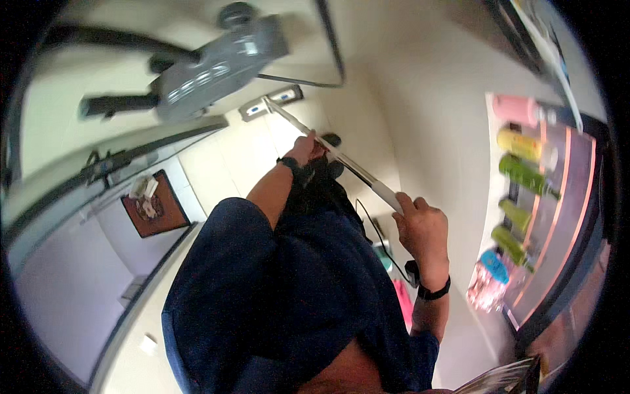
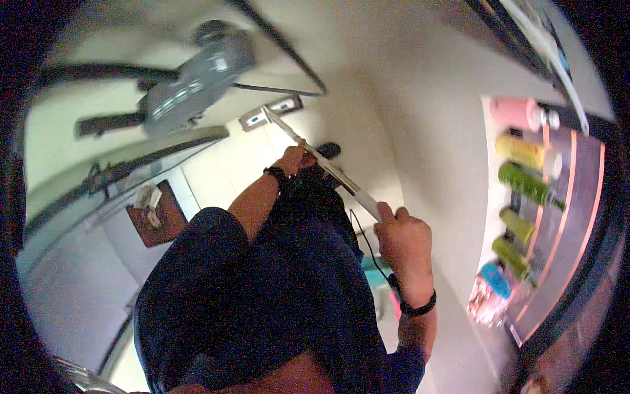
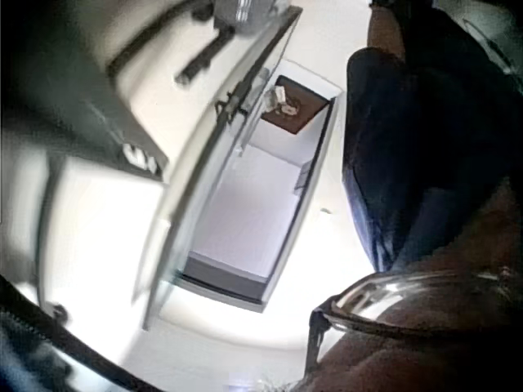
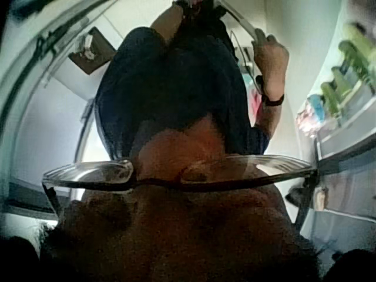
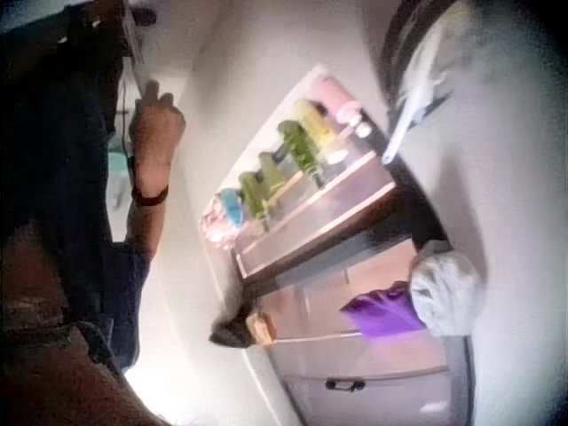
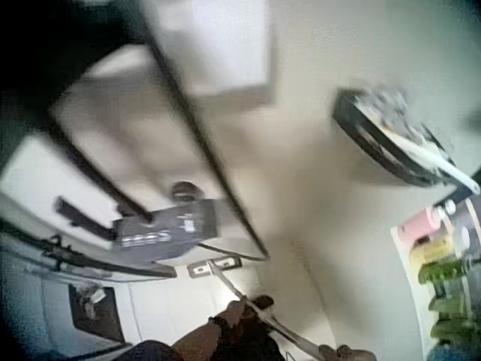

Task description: The person mops the tiled floor of a bathroom with a mop, moving the tool around a toilet, a basin, and a shower door.

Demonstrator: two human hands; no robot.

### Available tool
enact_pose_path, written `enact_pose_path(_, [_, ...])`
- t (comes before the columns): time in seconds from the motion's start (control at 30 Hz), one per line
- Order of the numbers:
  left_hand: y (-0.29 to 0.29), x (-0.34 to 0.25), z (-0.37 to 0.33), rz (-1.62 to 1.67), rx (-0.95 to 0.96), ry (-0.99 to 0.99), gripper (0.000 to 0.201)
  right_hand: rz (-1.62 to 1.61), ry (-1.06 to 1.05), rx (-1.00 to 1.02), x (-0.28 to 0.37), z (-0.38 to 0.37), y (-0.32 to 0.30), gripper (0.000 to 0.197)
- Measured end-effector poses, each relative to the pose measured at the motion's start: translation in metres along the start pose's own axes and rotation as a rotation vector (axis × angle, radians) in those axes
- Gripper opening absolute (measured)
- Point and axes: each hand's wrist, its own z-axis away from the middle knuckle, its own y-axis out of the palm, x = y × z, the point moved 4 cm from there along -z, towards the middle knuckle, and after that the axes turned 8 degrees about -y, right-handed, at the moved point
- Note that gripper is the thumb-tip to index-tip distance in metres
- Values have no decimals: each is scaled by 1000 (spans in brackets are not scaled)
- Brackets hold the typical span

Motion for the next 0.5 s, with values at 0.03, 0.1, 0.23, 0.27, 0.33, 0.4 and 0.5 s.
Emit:
enact_pose_path(0.03, [-1,-1,13,653,75,-393,37,37,34,54,-5,1,7,39])
enact_pose_path(0.1, [-61,48,0,-105,-158,109,38,43,-58,0,-2,2,-8,40])
enact_pose_path(0.23, [-201,26,85,-424,-709,74,39,130,-52,36,-1,12,-8,42])
enact_pose_path(0.27, [-246,33,110,-670,-901,77,37,157,-87,53,-4,10,-4,43])
enact_pose_path(0.33, [-323,29,159,-839,-1149,103,31,219,-106,94,-12,0,2,42])
enact_pose_path(0.4, [-370,-34,255,-996,-1212,-28,28,261,-145,58,-7,-5,-4,40])
enact_pose_path(0.5, [-435,-54,326,-1456,-1372,-69,30,337,-199,23,-5,-7,-8,38])
